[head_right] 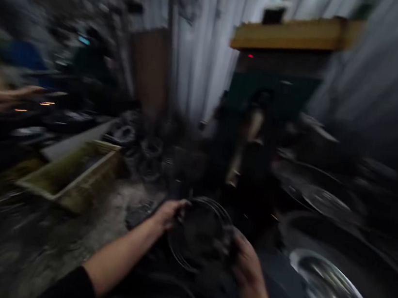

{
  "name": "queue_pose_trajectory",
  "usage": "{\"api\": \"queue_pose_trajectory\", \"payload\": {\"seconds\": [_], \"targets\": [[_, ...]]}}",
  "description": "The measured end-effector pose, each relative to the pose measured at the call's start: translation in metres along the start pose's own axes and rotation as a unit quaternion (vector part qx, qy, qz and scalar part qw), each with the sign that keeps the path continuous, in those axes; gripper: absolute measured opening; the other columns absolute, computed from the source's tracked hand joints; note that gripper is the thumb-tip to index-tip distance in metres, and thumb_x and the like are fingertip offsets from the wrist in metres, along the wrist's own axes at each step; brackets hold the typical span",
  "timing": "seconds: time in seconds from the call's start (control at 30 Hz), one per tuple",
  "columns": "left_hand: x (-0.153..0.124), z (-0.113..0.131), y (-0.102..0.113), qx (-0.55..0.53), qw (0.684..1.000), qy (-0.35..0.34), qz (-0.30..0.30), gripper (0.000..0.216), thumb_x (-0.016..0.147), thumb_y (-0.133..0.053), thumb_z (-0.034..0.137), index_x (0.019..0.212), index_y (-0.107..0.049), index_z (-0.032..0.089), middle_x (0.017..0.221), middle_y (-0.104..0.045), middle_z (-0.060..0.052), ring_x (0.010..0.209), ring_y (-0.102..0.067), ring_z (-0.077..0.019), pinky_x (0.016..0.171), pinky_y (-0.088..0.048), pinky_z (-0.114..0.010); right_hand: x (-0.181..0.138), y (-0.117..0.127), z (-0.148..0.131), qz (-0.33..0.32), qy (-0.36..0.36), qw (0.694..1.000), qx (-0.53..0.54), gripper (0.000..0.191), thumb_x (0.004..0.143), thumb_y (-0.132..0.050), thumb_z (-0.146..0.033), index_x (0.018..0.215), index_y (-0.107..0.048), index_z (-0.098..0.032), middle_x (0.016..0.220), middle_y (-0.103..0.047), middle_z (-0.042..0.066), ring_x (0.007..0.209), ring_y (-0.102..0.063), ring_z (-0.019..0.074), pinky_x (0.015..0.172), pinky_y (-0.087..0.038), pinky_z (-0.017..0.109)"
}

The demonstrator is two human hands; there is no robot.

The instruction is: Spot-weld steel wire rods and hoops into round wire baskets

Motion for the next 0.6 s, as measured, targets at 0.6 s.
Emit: {"api": "queue_pose_trajectory", "payload": {"seconds": [0.6], "targets": [[0.043, -0.023, -0.058, 0.465, 0.841, -0.245, -0.125, 0.103, 0.042, -0.083, 0.050, 0.134, -0.048, 0.020, 0.136, -0.052, -0.013, 0.124, -0.046, -0.0404, 0.105, -0.036, -0.055, 0.039, 0.058, 0.023, 0.150, 0.066, 0.979, 0.119, 0.039, 0.052, -0.080, -0.043, 0.073, -0.064, -0.014, 0.053, -0.060, -0.002, 0.042, -0.050, 0.0103, 0.041, -0.041, 0.021]]}}
Point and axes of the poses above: each hand's wrist, its own x-axis towards the middle knuckle, its own y-axis out of the back of the hand, z = x × y, the point moved 5 cm from there along x, towards the middle knuckle
